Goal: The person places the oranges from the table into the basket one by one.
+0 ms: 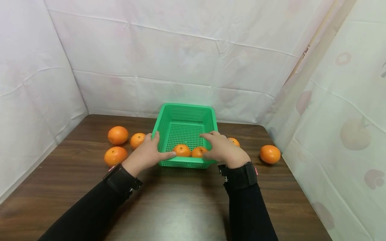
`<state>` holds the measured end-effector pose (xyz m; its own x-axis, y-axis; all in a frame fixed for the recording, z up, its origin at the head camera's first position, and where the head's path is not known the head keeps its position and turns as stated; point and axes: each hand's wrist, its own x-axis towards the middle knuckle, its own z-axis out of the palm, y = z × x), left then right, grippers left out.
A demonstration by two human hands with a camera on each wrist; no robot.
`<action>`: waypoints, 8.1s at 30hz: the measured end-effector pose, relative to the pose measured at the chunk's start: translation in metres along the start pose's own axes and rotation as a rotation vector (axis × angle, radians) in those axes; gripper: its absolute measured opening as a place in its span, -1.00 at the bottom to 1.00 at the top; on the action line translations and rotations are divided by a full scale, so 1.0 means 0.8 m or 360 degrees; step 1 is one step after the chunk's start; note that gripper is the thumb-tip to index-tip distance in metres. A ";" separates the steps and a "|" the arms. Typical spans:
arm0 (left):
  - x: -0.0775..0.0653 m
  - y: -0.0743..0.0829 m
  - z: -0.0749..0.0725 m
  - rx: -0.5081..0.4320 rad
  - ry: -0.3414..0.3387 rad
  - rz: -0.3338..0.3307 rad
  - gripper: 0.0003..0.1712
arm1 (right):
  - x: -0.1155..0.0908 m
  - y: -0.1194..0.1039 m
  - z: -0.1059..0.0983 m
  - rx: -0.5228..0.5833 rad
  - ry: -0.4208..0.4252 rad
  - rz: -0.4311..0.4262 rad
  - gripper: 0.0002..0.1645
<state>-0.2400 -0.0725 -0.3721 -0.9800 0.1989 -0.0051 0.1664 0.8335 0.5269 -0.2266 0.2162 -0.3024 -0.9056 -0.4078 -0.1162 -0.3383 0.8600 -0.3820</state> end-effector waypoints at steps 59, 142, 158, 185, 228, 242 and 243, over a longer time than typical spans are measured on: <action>-0.003 0.000 -0.001 -0.0021 0.0003 -0.0002 0.43 | 0.039 0.118 0.046 0.0104 -0.0057 0.0447 -0.22; -0.002 -0.002 0.001 -0.0022 0.0011 0.0020 0.46 | -0.032 0.037 -0.033 0.0072 0.0616 0.0138 -0.23; -0.006 0.002 -0.002 -0.0034 -0.0003 0.0016 0.43 | -0.032 0.023 -0.031 0.0069 0.0606 0.0037 -0.27; -0.001 0.005 0.010 -0.0023 -0.0010 0.0019 0.49 | -0.012 0.032 -0.002 0.0108 0.0318 0.0008 -0.24; -0.004 0.002 0.007 -0.0038 -0.0020 0.0003 0.42 | 0.066 0.049 0.003 -0.0111 0.0000 -0.0261 -0.28; 0.001 0.005 0.008 0.0008 -0.0006 0.0013 0.41 | 0.081 0.046 0.007 -0.0183 -0.0068 -0.0111 -0.35; 0.001 0.005 0.008 0.0002 -0.0005 0.0013 0.41 | 0.081 0.046 0.007 -0.0188 -0.0076 -0.0109 -0.36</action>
<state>-0.2396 -0.0656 -0.3757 -0.9782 0.2076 -0.0034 0.1748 0.8323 0.5260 -0.2967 0.2197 -0.3296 -0.8672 -0.4785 -0.1379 -0.4292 0.8586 -0.2803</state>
